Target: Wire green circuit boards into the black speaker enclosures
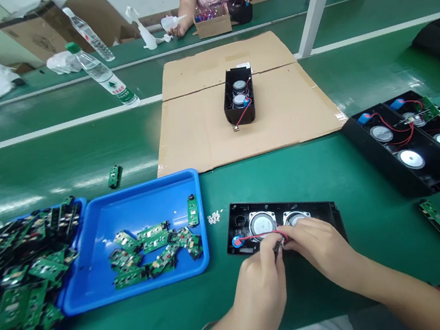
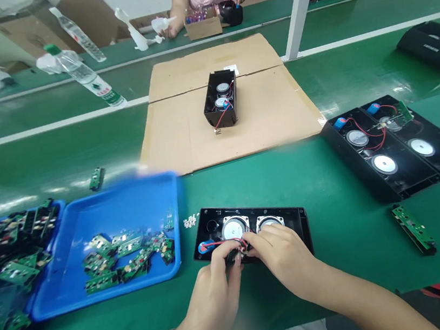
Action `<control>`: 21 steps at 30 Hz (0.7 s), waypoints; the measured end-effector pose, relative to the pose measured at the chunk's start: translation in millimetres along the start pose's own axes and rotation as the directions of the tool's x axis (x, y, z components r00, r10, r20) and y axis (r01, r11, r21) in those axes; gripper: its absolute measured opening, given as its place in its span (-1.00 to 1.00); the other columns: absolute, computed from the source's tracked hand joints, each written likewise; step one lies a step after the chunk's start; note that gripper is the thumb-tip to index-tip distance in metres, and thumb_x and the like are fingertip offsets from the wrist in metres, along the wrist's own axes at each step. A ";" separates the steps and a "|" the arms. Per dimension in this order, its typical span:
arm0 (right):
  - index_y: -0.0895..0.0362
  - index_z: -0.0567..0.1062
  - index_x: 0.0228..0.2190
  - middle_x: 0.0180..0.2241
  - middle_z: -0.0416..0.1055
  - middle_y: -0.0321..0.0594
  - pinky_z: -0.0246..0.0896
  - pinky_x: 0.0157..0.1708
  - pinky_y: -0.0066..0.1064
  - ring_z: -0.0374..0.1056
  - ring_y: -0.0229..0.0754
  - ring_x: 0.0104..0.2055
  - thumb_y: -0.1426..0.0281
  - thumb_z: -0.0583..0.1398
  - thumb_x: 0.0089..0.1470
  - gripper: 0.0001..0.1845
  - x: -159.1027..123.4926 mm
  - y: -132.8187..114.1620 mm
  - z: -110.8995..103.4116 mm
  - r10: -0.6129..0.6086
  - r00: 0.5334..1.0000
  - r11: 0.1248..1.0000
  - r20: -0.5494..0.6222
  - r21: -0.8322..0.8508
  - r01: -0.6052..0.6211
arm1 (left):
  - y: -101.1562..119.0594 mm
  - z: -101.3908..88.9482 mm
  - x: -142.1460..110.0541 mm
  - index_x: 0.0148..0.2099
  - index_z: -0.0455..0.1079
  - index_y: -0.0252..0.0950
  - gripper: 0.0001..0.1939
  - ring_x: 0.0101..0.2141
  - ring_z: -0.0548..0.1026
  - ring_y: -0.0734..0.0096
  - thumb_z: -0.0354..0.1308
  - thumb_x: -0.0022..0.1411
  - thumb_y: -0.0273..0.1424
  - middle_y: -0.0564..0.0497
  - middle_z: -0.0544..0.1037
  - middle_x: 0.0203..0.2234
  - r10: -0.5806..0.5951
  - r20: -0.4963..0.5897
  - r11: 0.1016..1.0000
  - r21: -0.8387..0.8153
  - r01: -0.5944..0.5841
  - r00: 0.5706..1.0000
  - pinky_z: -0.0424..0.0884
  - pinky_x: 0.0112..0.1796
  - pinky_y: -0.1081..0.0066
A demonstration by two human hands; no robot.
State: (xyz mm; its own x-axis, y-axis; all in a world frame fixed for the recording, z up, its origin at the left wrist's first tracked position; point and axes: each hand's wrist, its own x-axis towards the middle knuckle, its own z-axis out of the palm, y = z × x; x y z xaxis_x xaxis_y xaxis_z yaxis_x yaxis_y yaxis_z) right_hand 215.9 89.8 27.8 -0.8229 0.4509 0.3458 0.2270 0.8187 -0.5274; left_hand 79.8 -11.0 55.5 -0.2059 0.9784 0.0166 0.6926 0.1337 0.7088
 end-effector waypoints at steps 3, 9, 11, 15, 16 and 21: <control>0.26 0.42 -0.19 -0.53 0.37 -0.22 0.19 -0.50 -0.39 0.28 -0.23 -0.50 0.48 0.02 0.24 -0.79 1.1 -1.4 1.7 -0.006 1.000 1.000 -0.021 -0.009 0.006 | -0.7 0.4 0.3 -0.04 0.18 -0.27 -0.74 -0.56 0.55 0.34 -0.18 0.26 -0.57 -0.01 0.57 -0.51 -0.004 0.013 0.998 -0.063 0.005 1.000 0.41 -0.55 0.45; 0.18 0.43 -0.21 -0.30 0.39 -0.14 0.25 -0.35 -0.42 0.32 -0.22 -0.31 0.44 0.03 0.24 -0.80 1.6 7.9 -19.8 0.036 0.995 0.999 0.091 0.022 -0.038 | -2.4 -4.0 -1.2 -0.02 0.20 -0.25 -0.77 -0.67 0.49 0.29 -0.11 0.28 -0.45 0.07 0.51 -0.63 -0.115 -0.011 0.993 0.025 0.115 0.993 0.30 -0.65 0.45; 0.12 0.47 -0.31 -0.27 0.35 -0.17 0.21 -0.37 -0.43 0.29 -0.23 -0.29 0.51 0.03 0.20 -0.78 -0.9 14.9 -30.6 0.017 0.982 1.000 0.188 -0.029 -0.012 | -2.8 -7.0 -0.3 0.00 0.19 -0.25 -0.76 -0.64 0.51 0.24 -0.10 0.29 -0.41 0.06 0.52 -0.63 -0.165 -0.034 0.986 0.022 0.166 0.986 0.32 -0.64 0.42; 0.06 0.52 -0.37 -0.25 0.33 -0.21 0.14 -0.37 -0.41 0.24 -0.20 -0.25 0.61 0.12 0.08 -0.76 -5.3 24.0 -35.4 -0.059 0.933 0.990 0.356 -0.096 0.099 | -3.3 -11.7 4.2 0.01 0.16 -0.25 -0.75 -0.53 0.58 0.23 -0.11 0.30 -0.36 0.00 0.59 -0.50 -0.256 0.011 0.960 -0.111 0.256 0.967 0.40 -0.55 0.38; 0.07 0.52 -0.38 -0.28 0.34 -0.22 0.12 -0.37 -0.40 0.23 -0.20 -0.26 0.60 0.14 0.08 -0.77 -5.2 24.4 -33.0 -0.066 0.926 0.989 0.371 -0.102 0.112 | -3.2 -12.6 5.6 0.01 0.17 -0.25 -0.75 -0.50 0.59 0.22 -0.11 0.29 -0.35 -0.01 0.60 -0.48 -0.266 0.021 0.954 -0.136 0.267 0.964 0.42 -0.52 0.37; 0.09 0.53 -0.44 -0.42 0.36 -0.26 0.08 -0.42 -0.40 0.22 -0.22 -0.36 0.49 0.18 0.11 -0.86 1.7 18.5 -18.7 -0.009 0.931 0.997 0.364 -0.073 0.038 | -0.6 -16.7 10.2 -0.03 0.18 -0.24 -0.78 -0.46 0.60 0.21 -0.08 0.27 -0.35 -0.05 0.61 -0.43 -0.285 0.049 0.944 -0.157 0.290 0.957 0.46 -0.49 0.34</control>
State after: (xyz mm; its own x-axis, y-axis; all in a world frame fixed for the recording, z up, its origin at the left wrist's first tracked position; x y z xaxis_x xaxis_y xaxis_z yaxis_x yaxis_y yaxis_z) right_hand 228.5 112.3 33.2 -0.9580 0.2832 0.0441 0.2331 0.8592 -0.4554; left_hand 65.7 -3.8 67.0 -0.3608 0.9061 -0.2211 0.4860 0.3849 0.7846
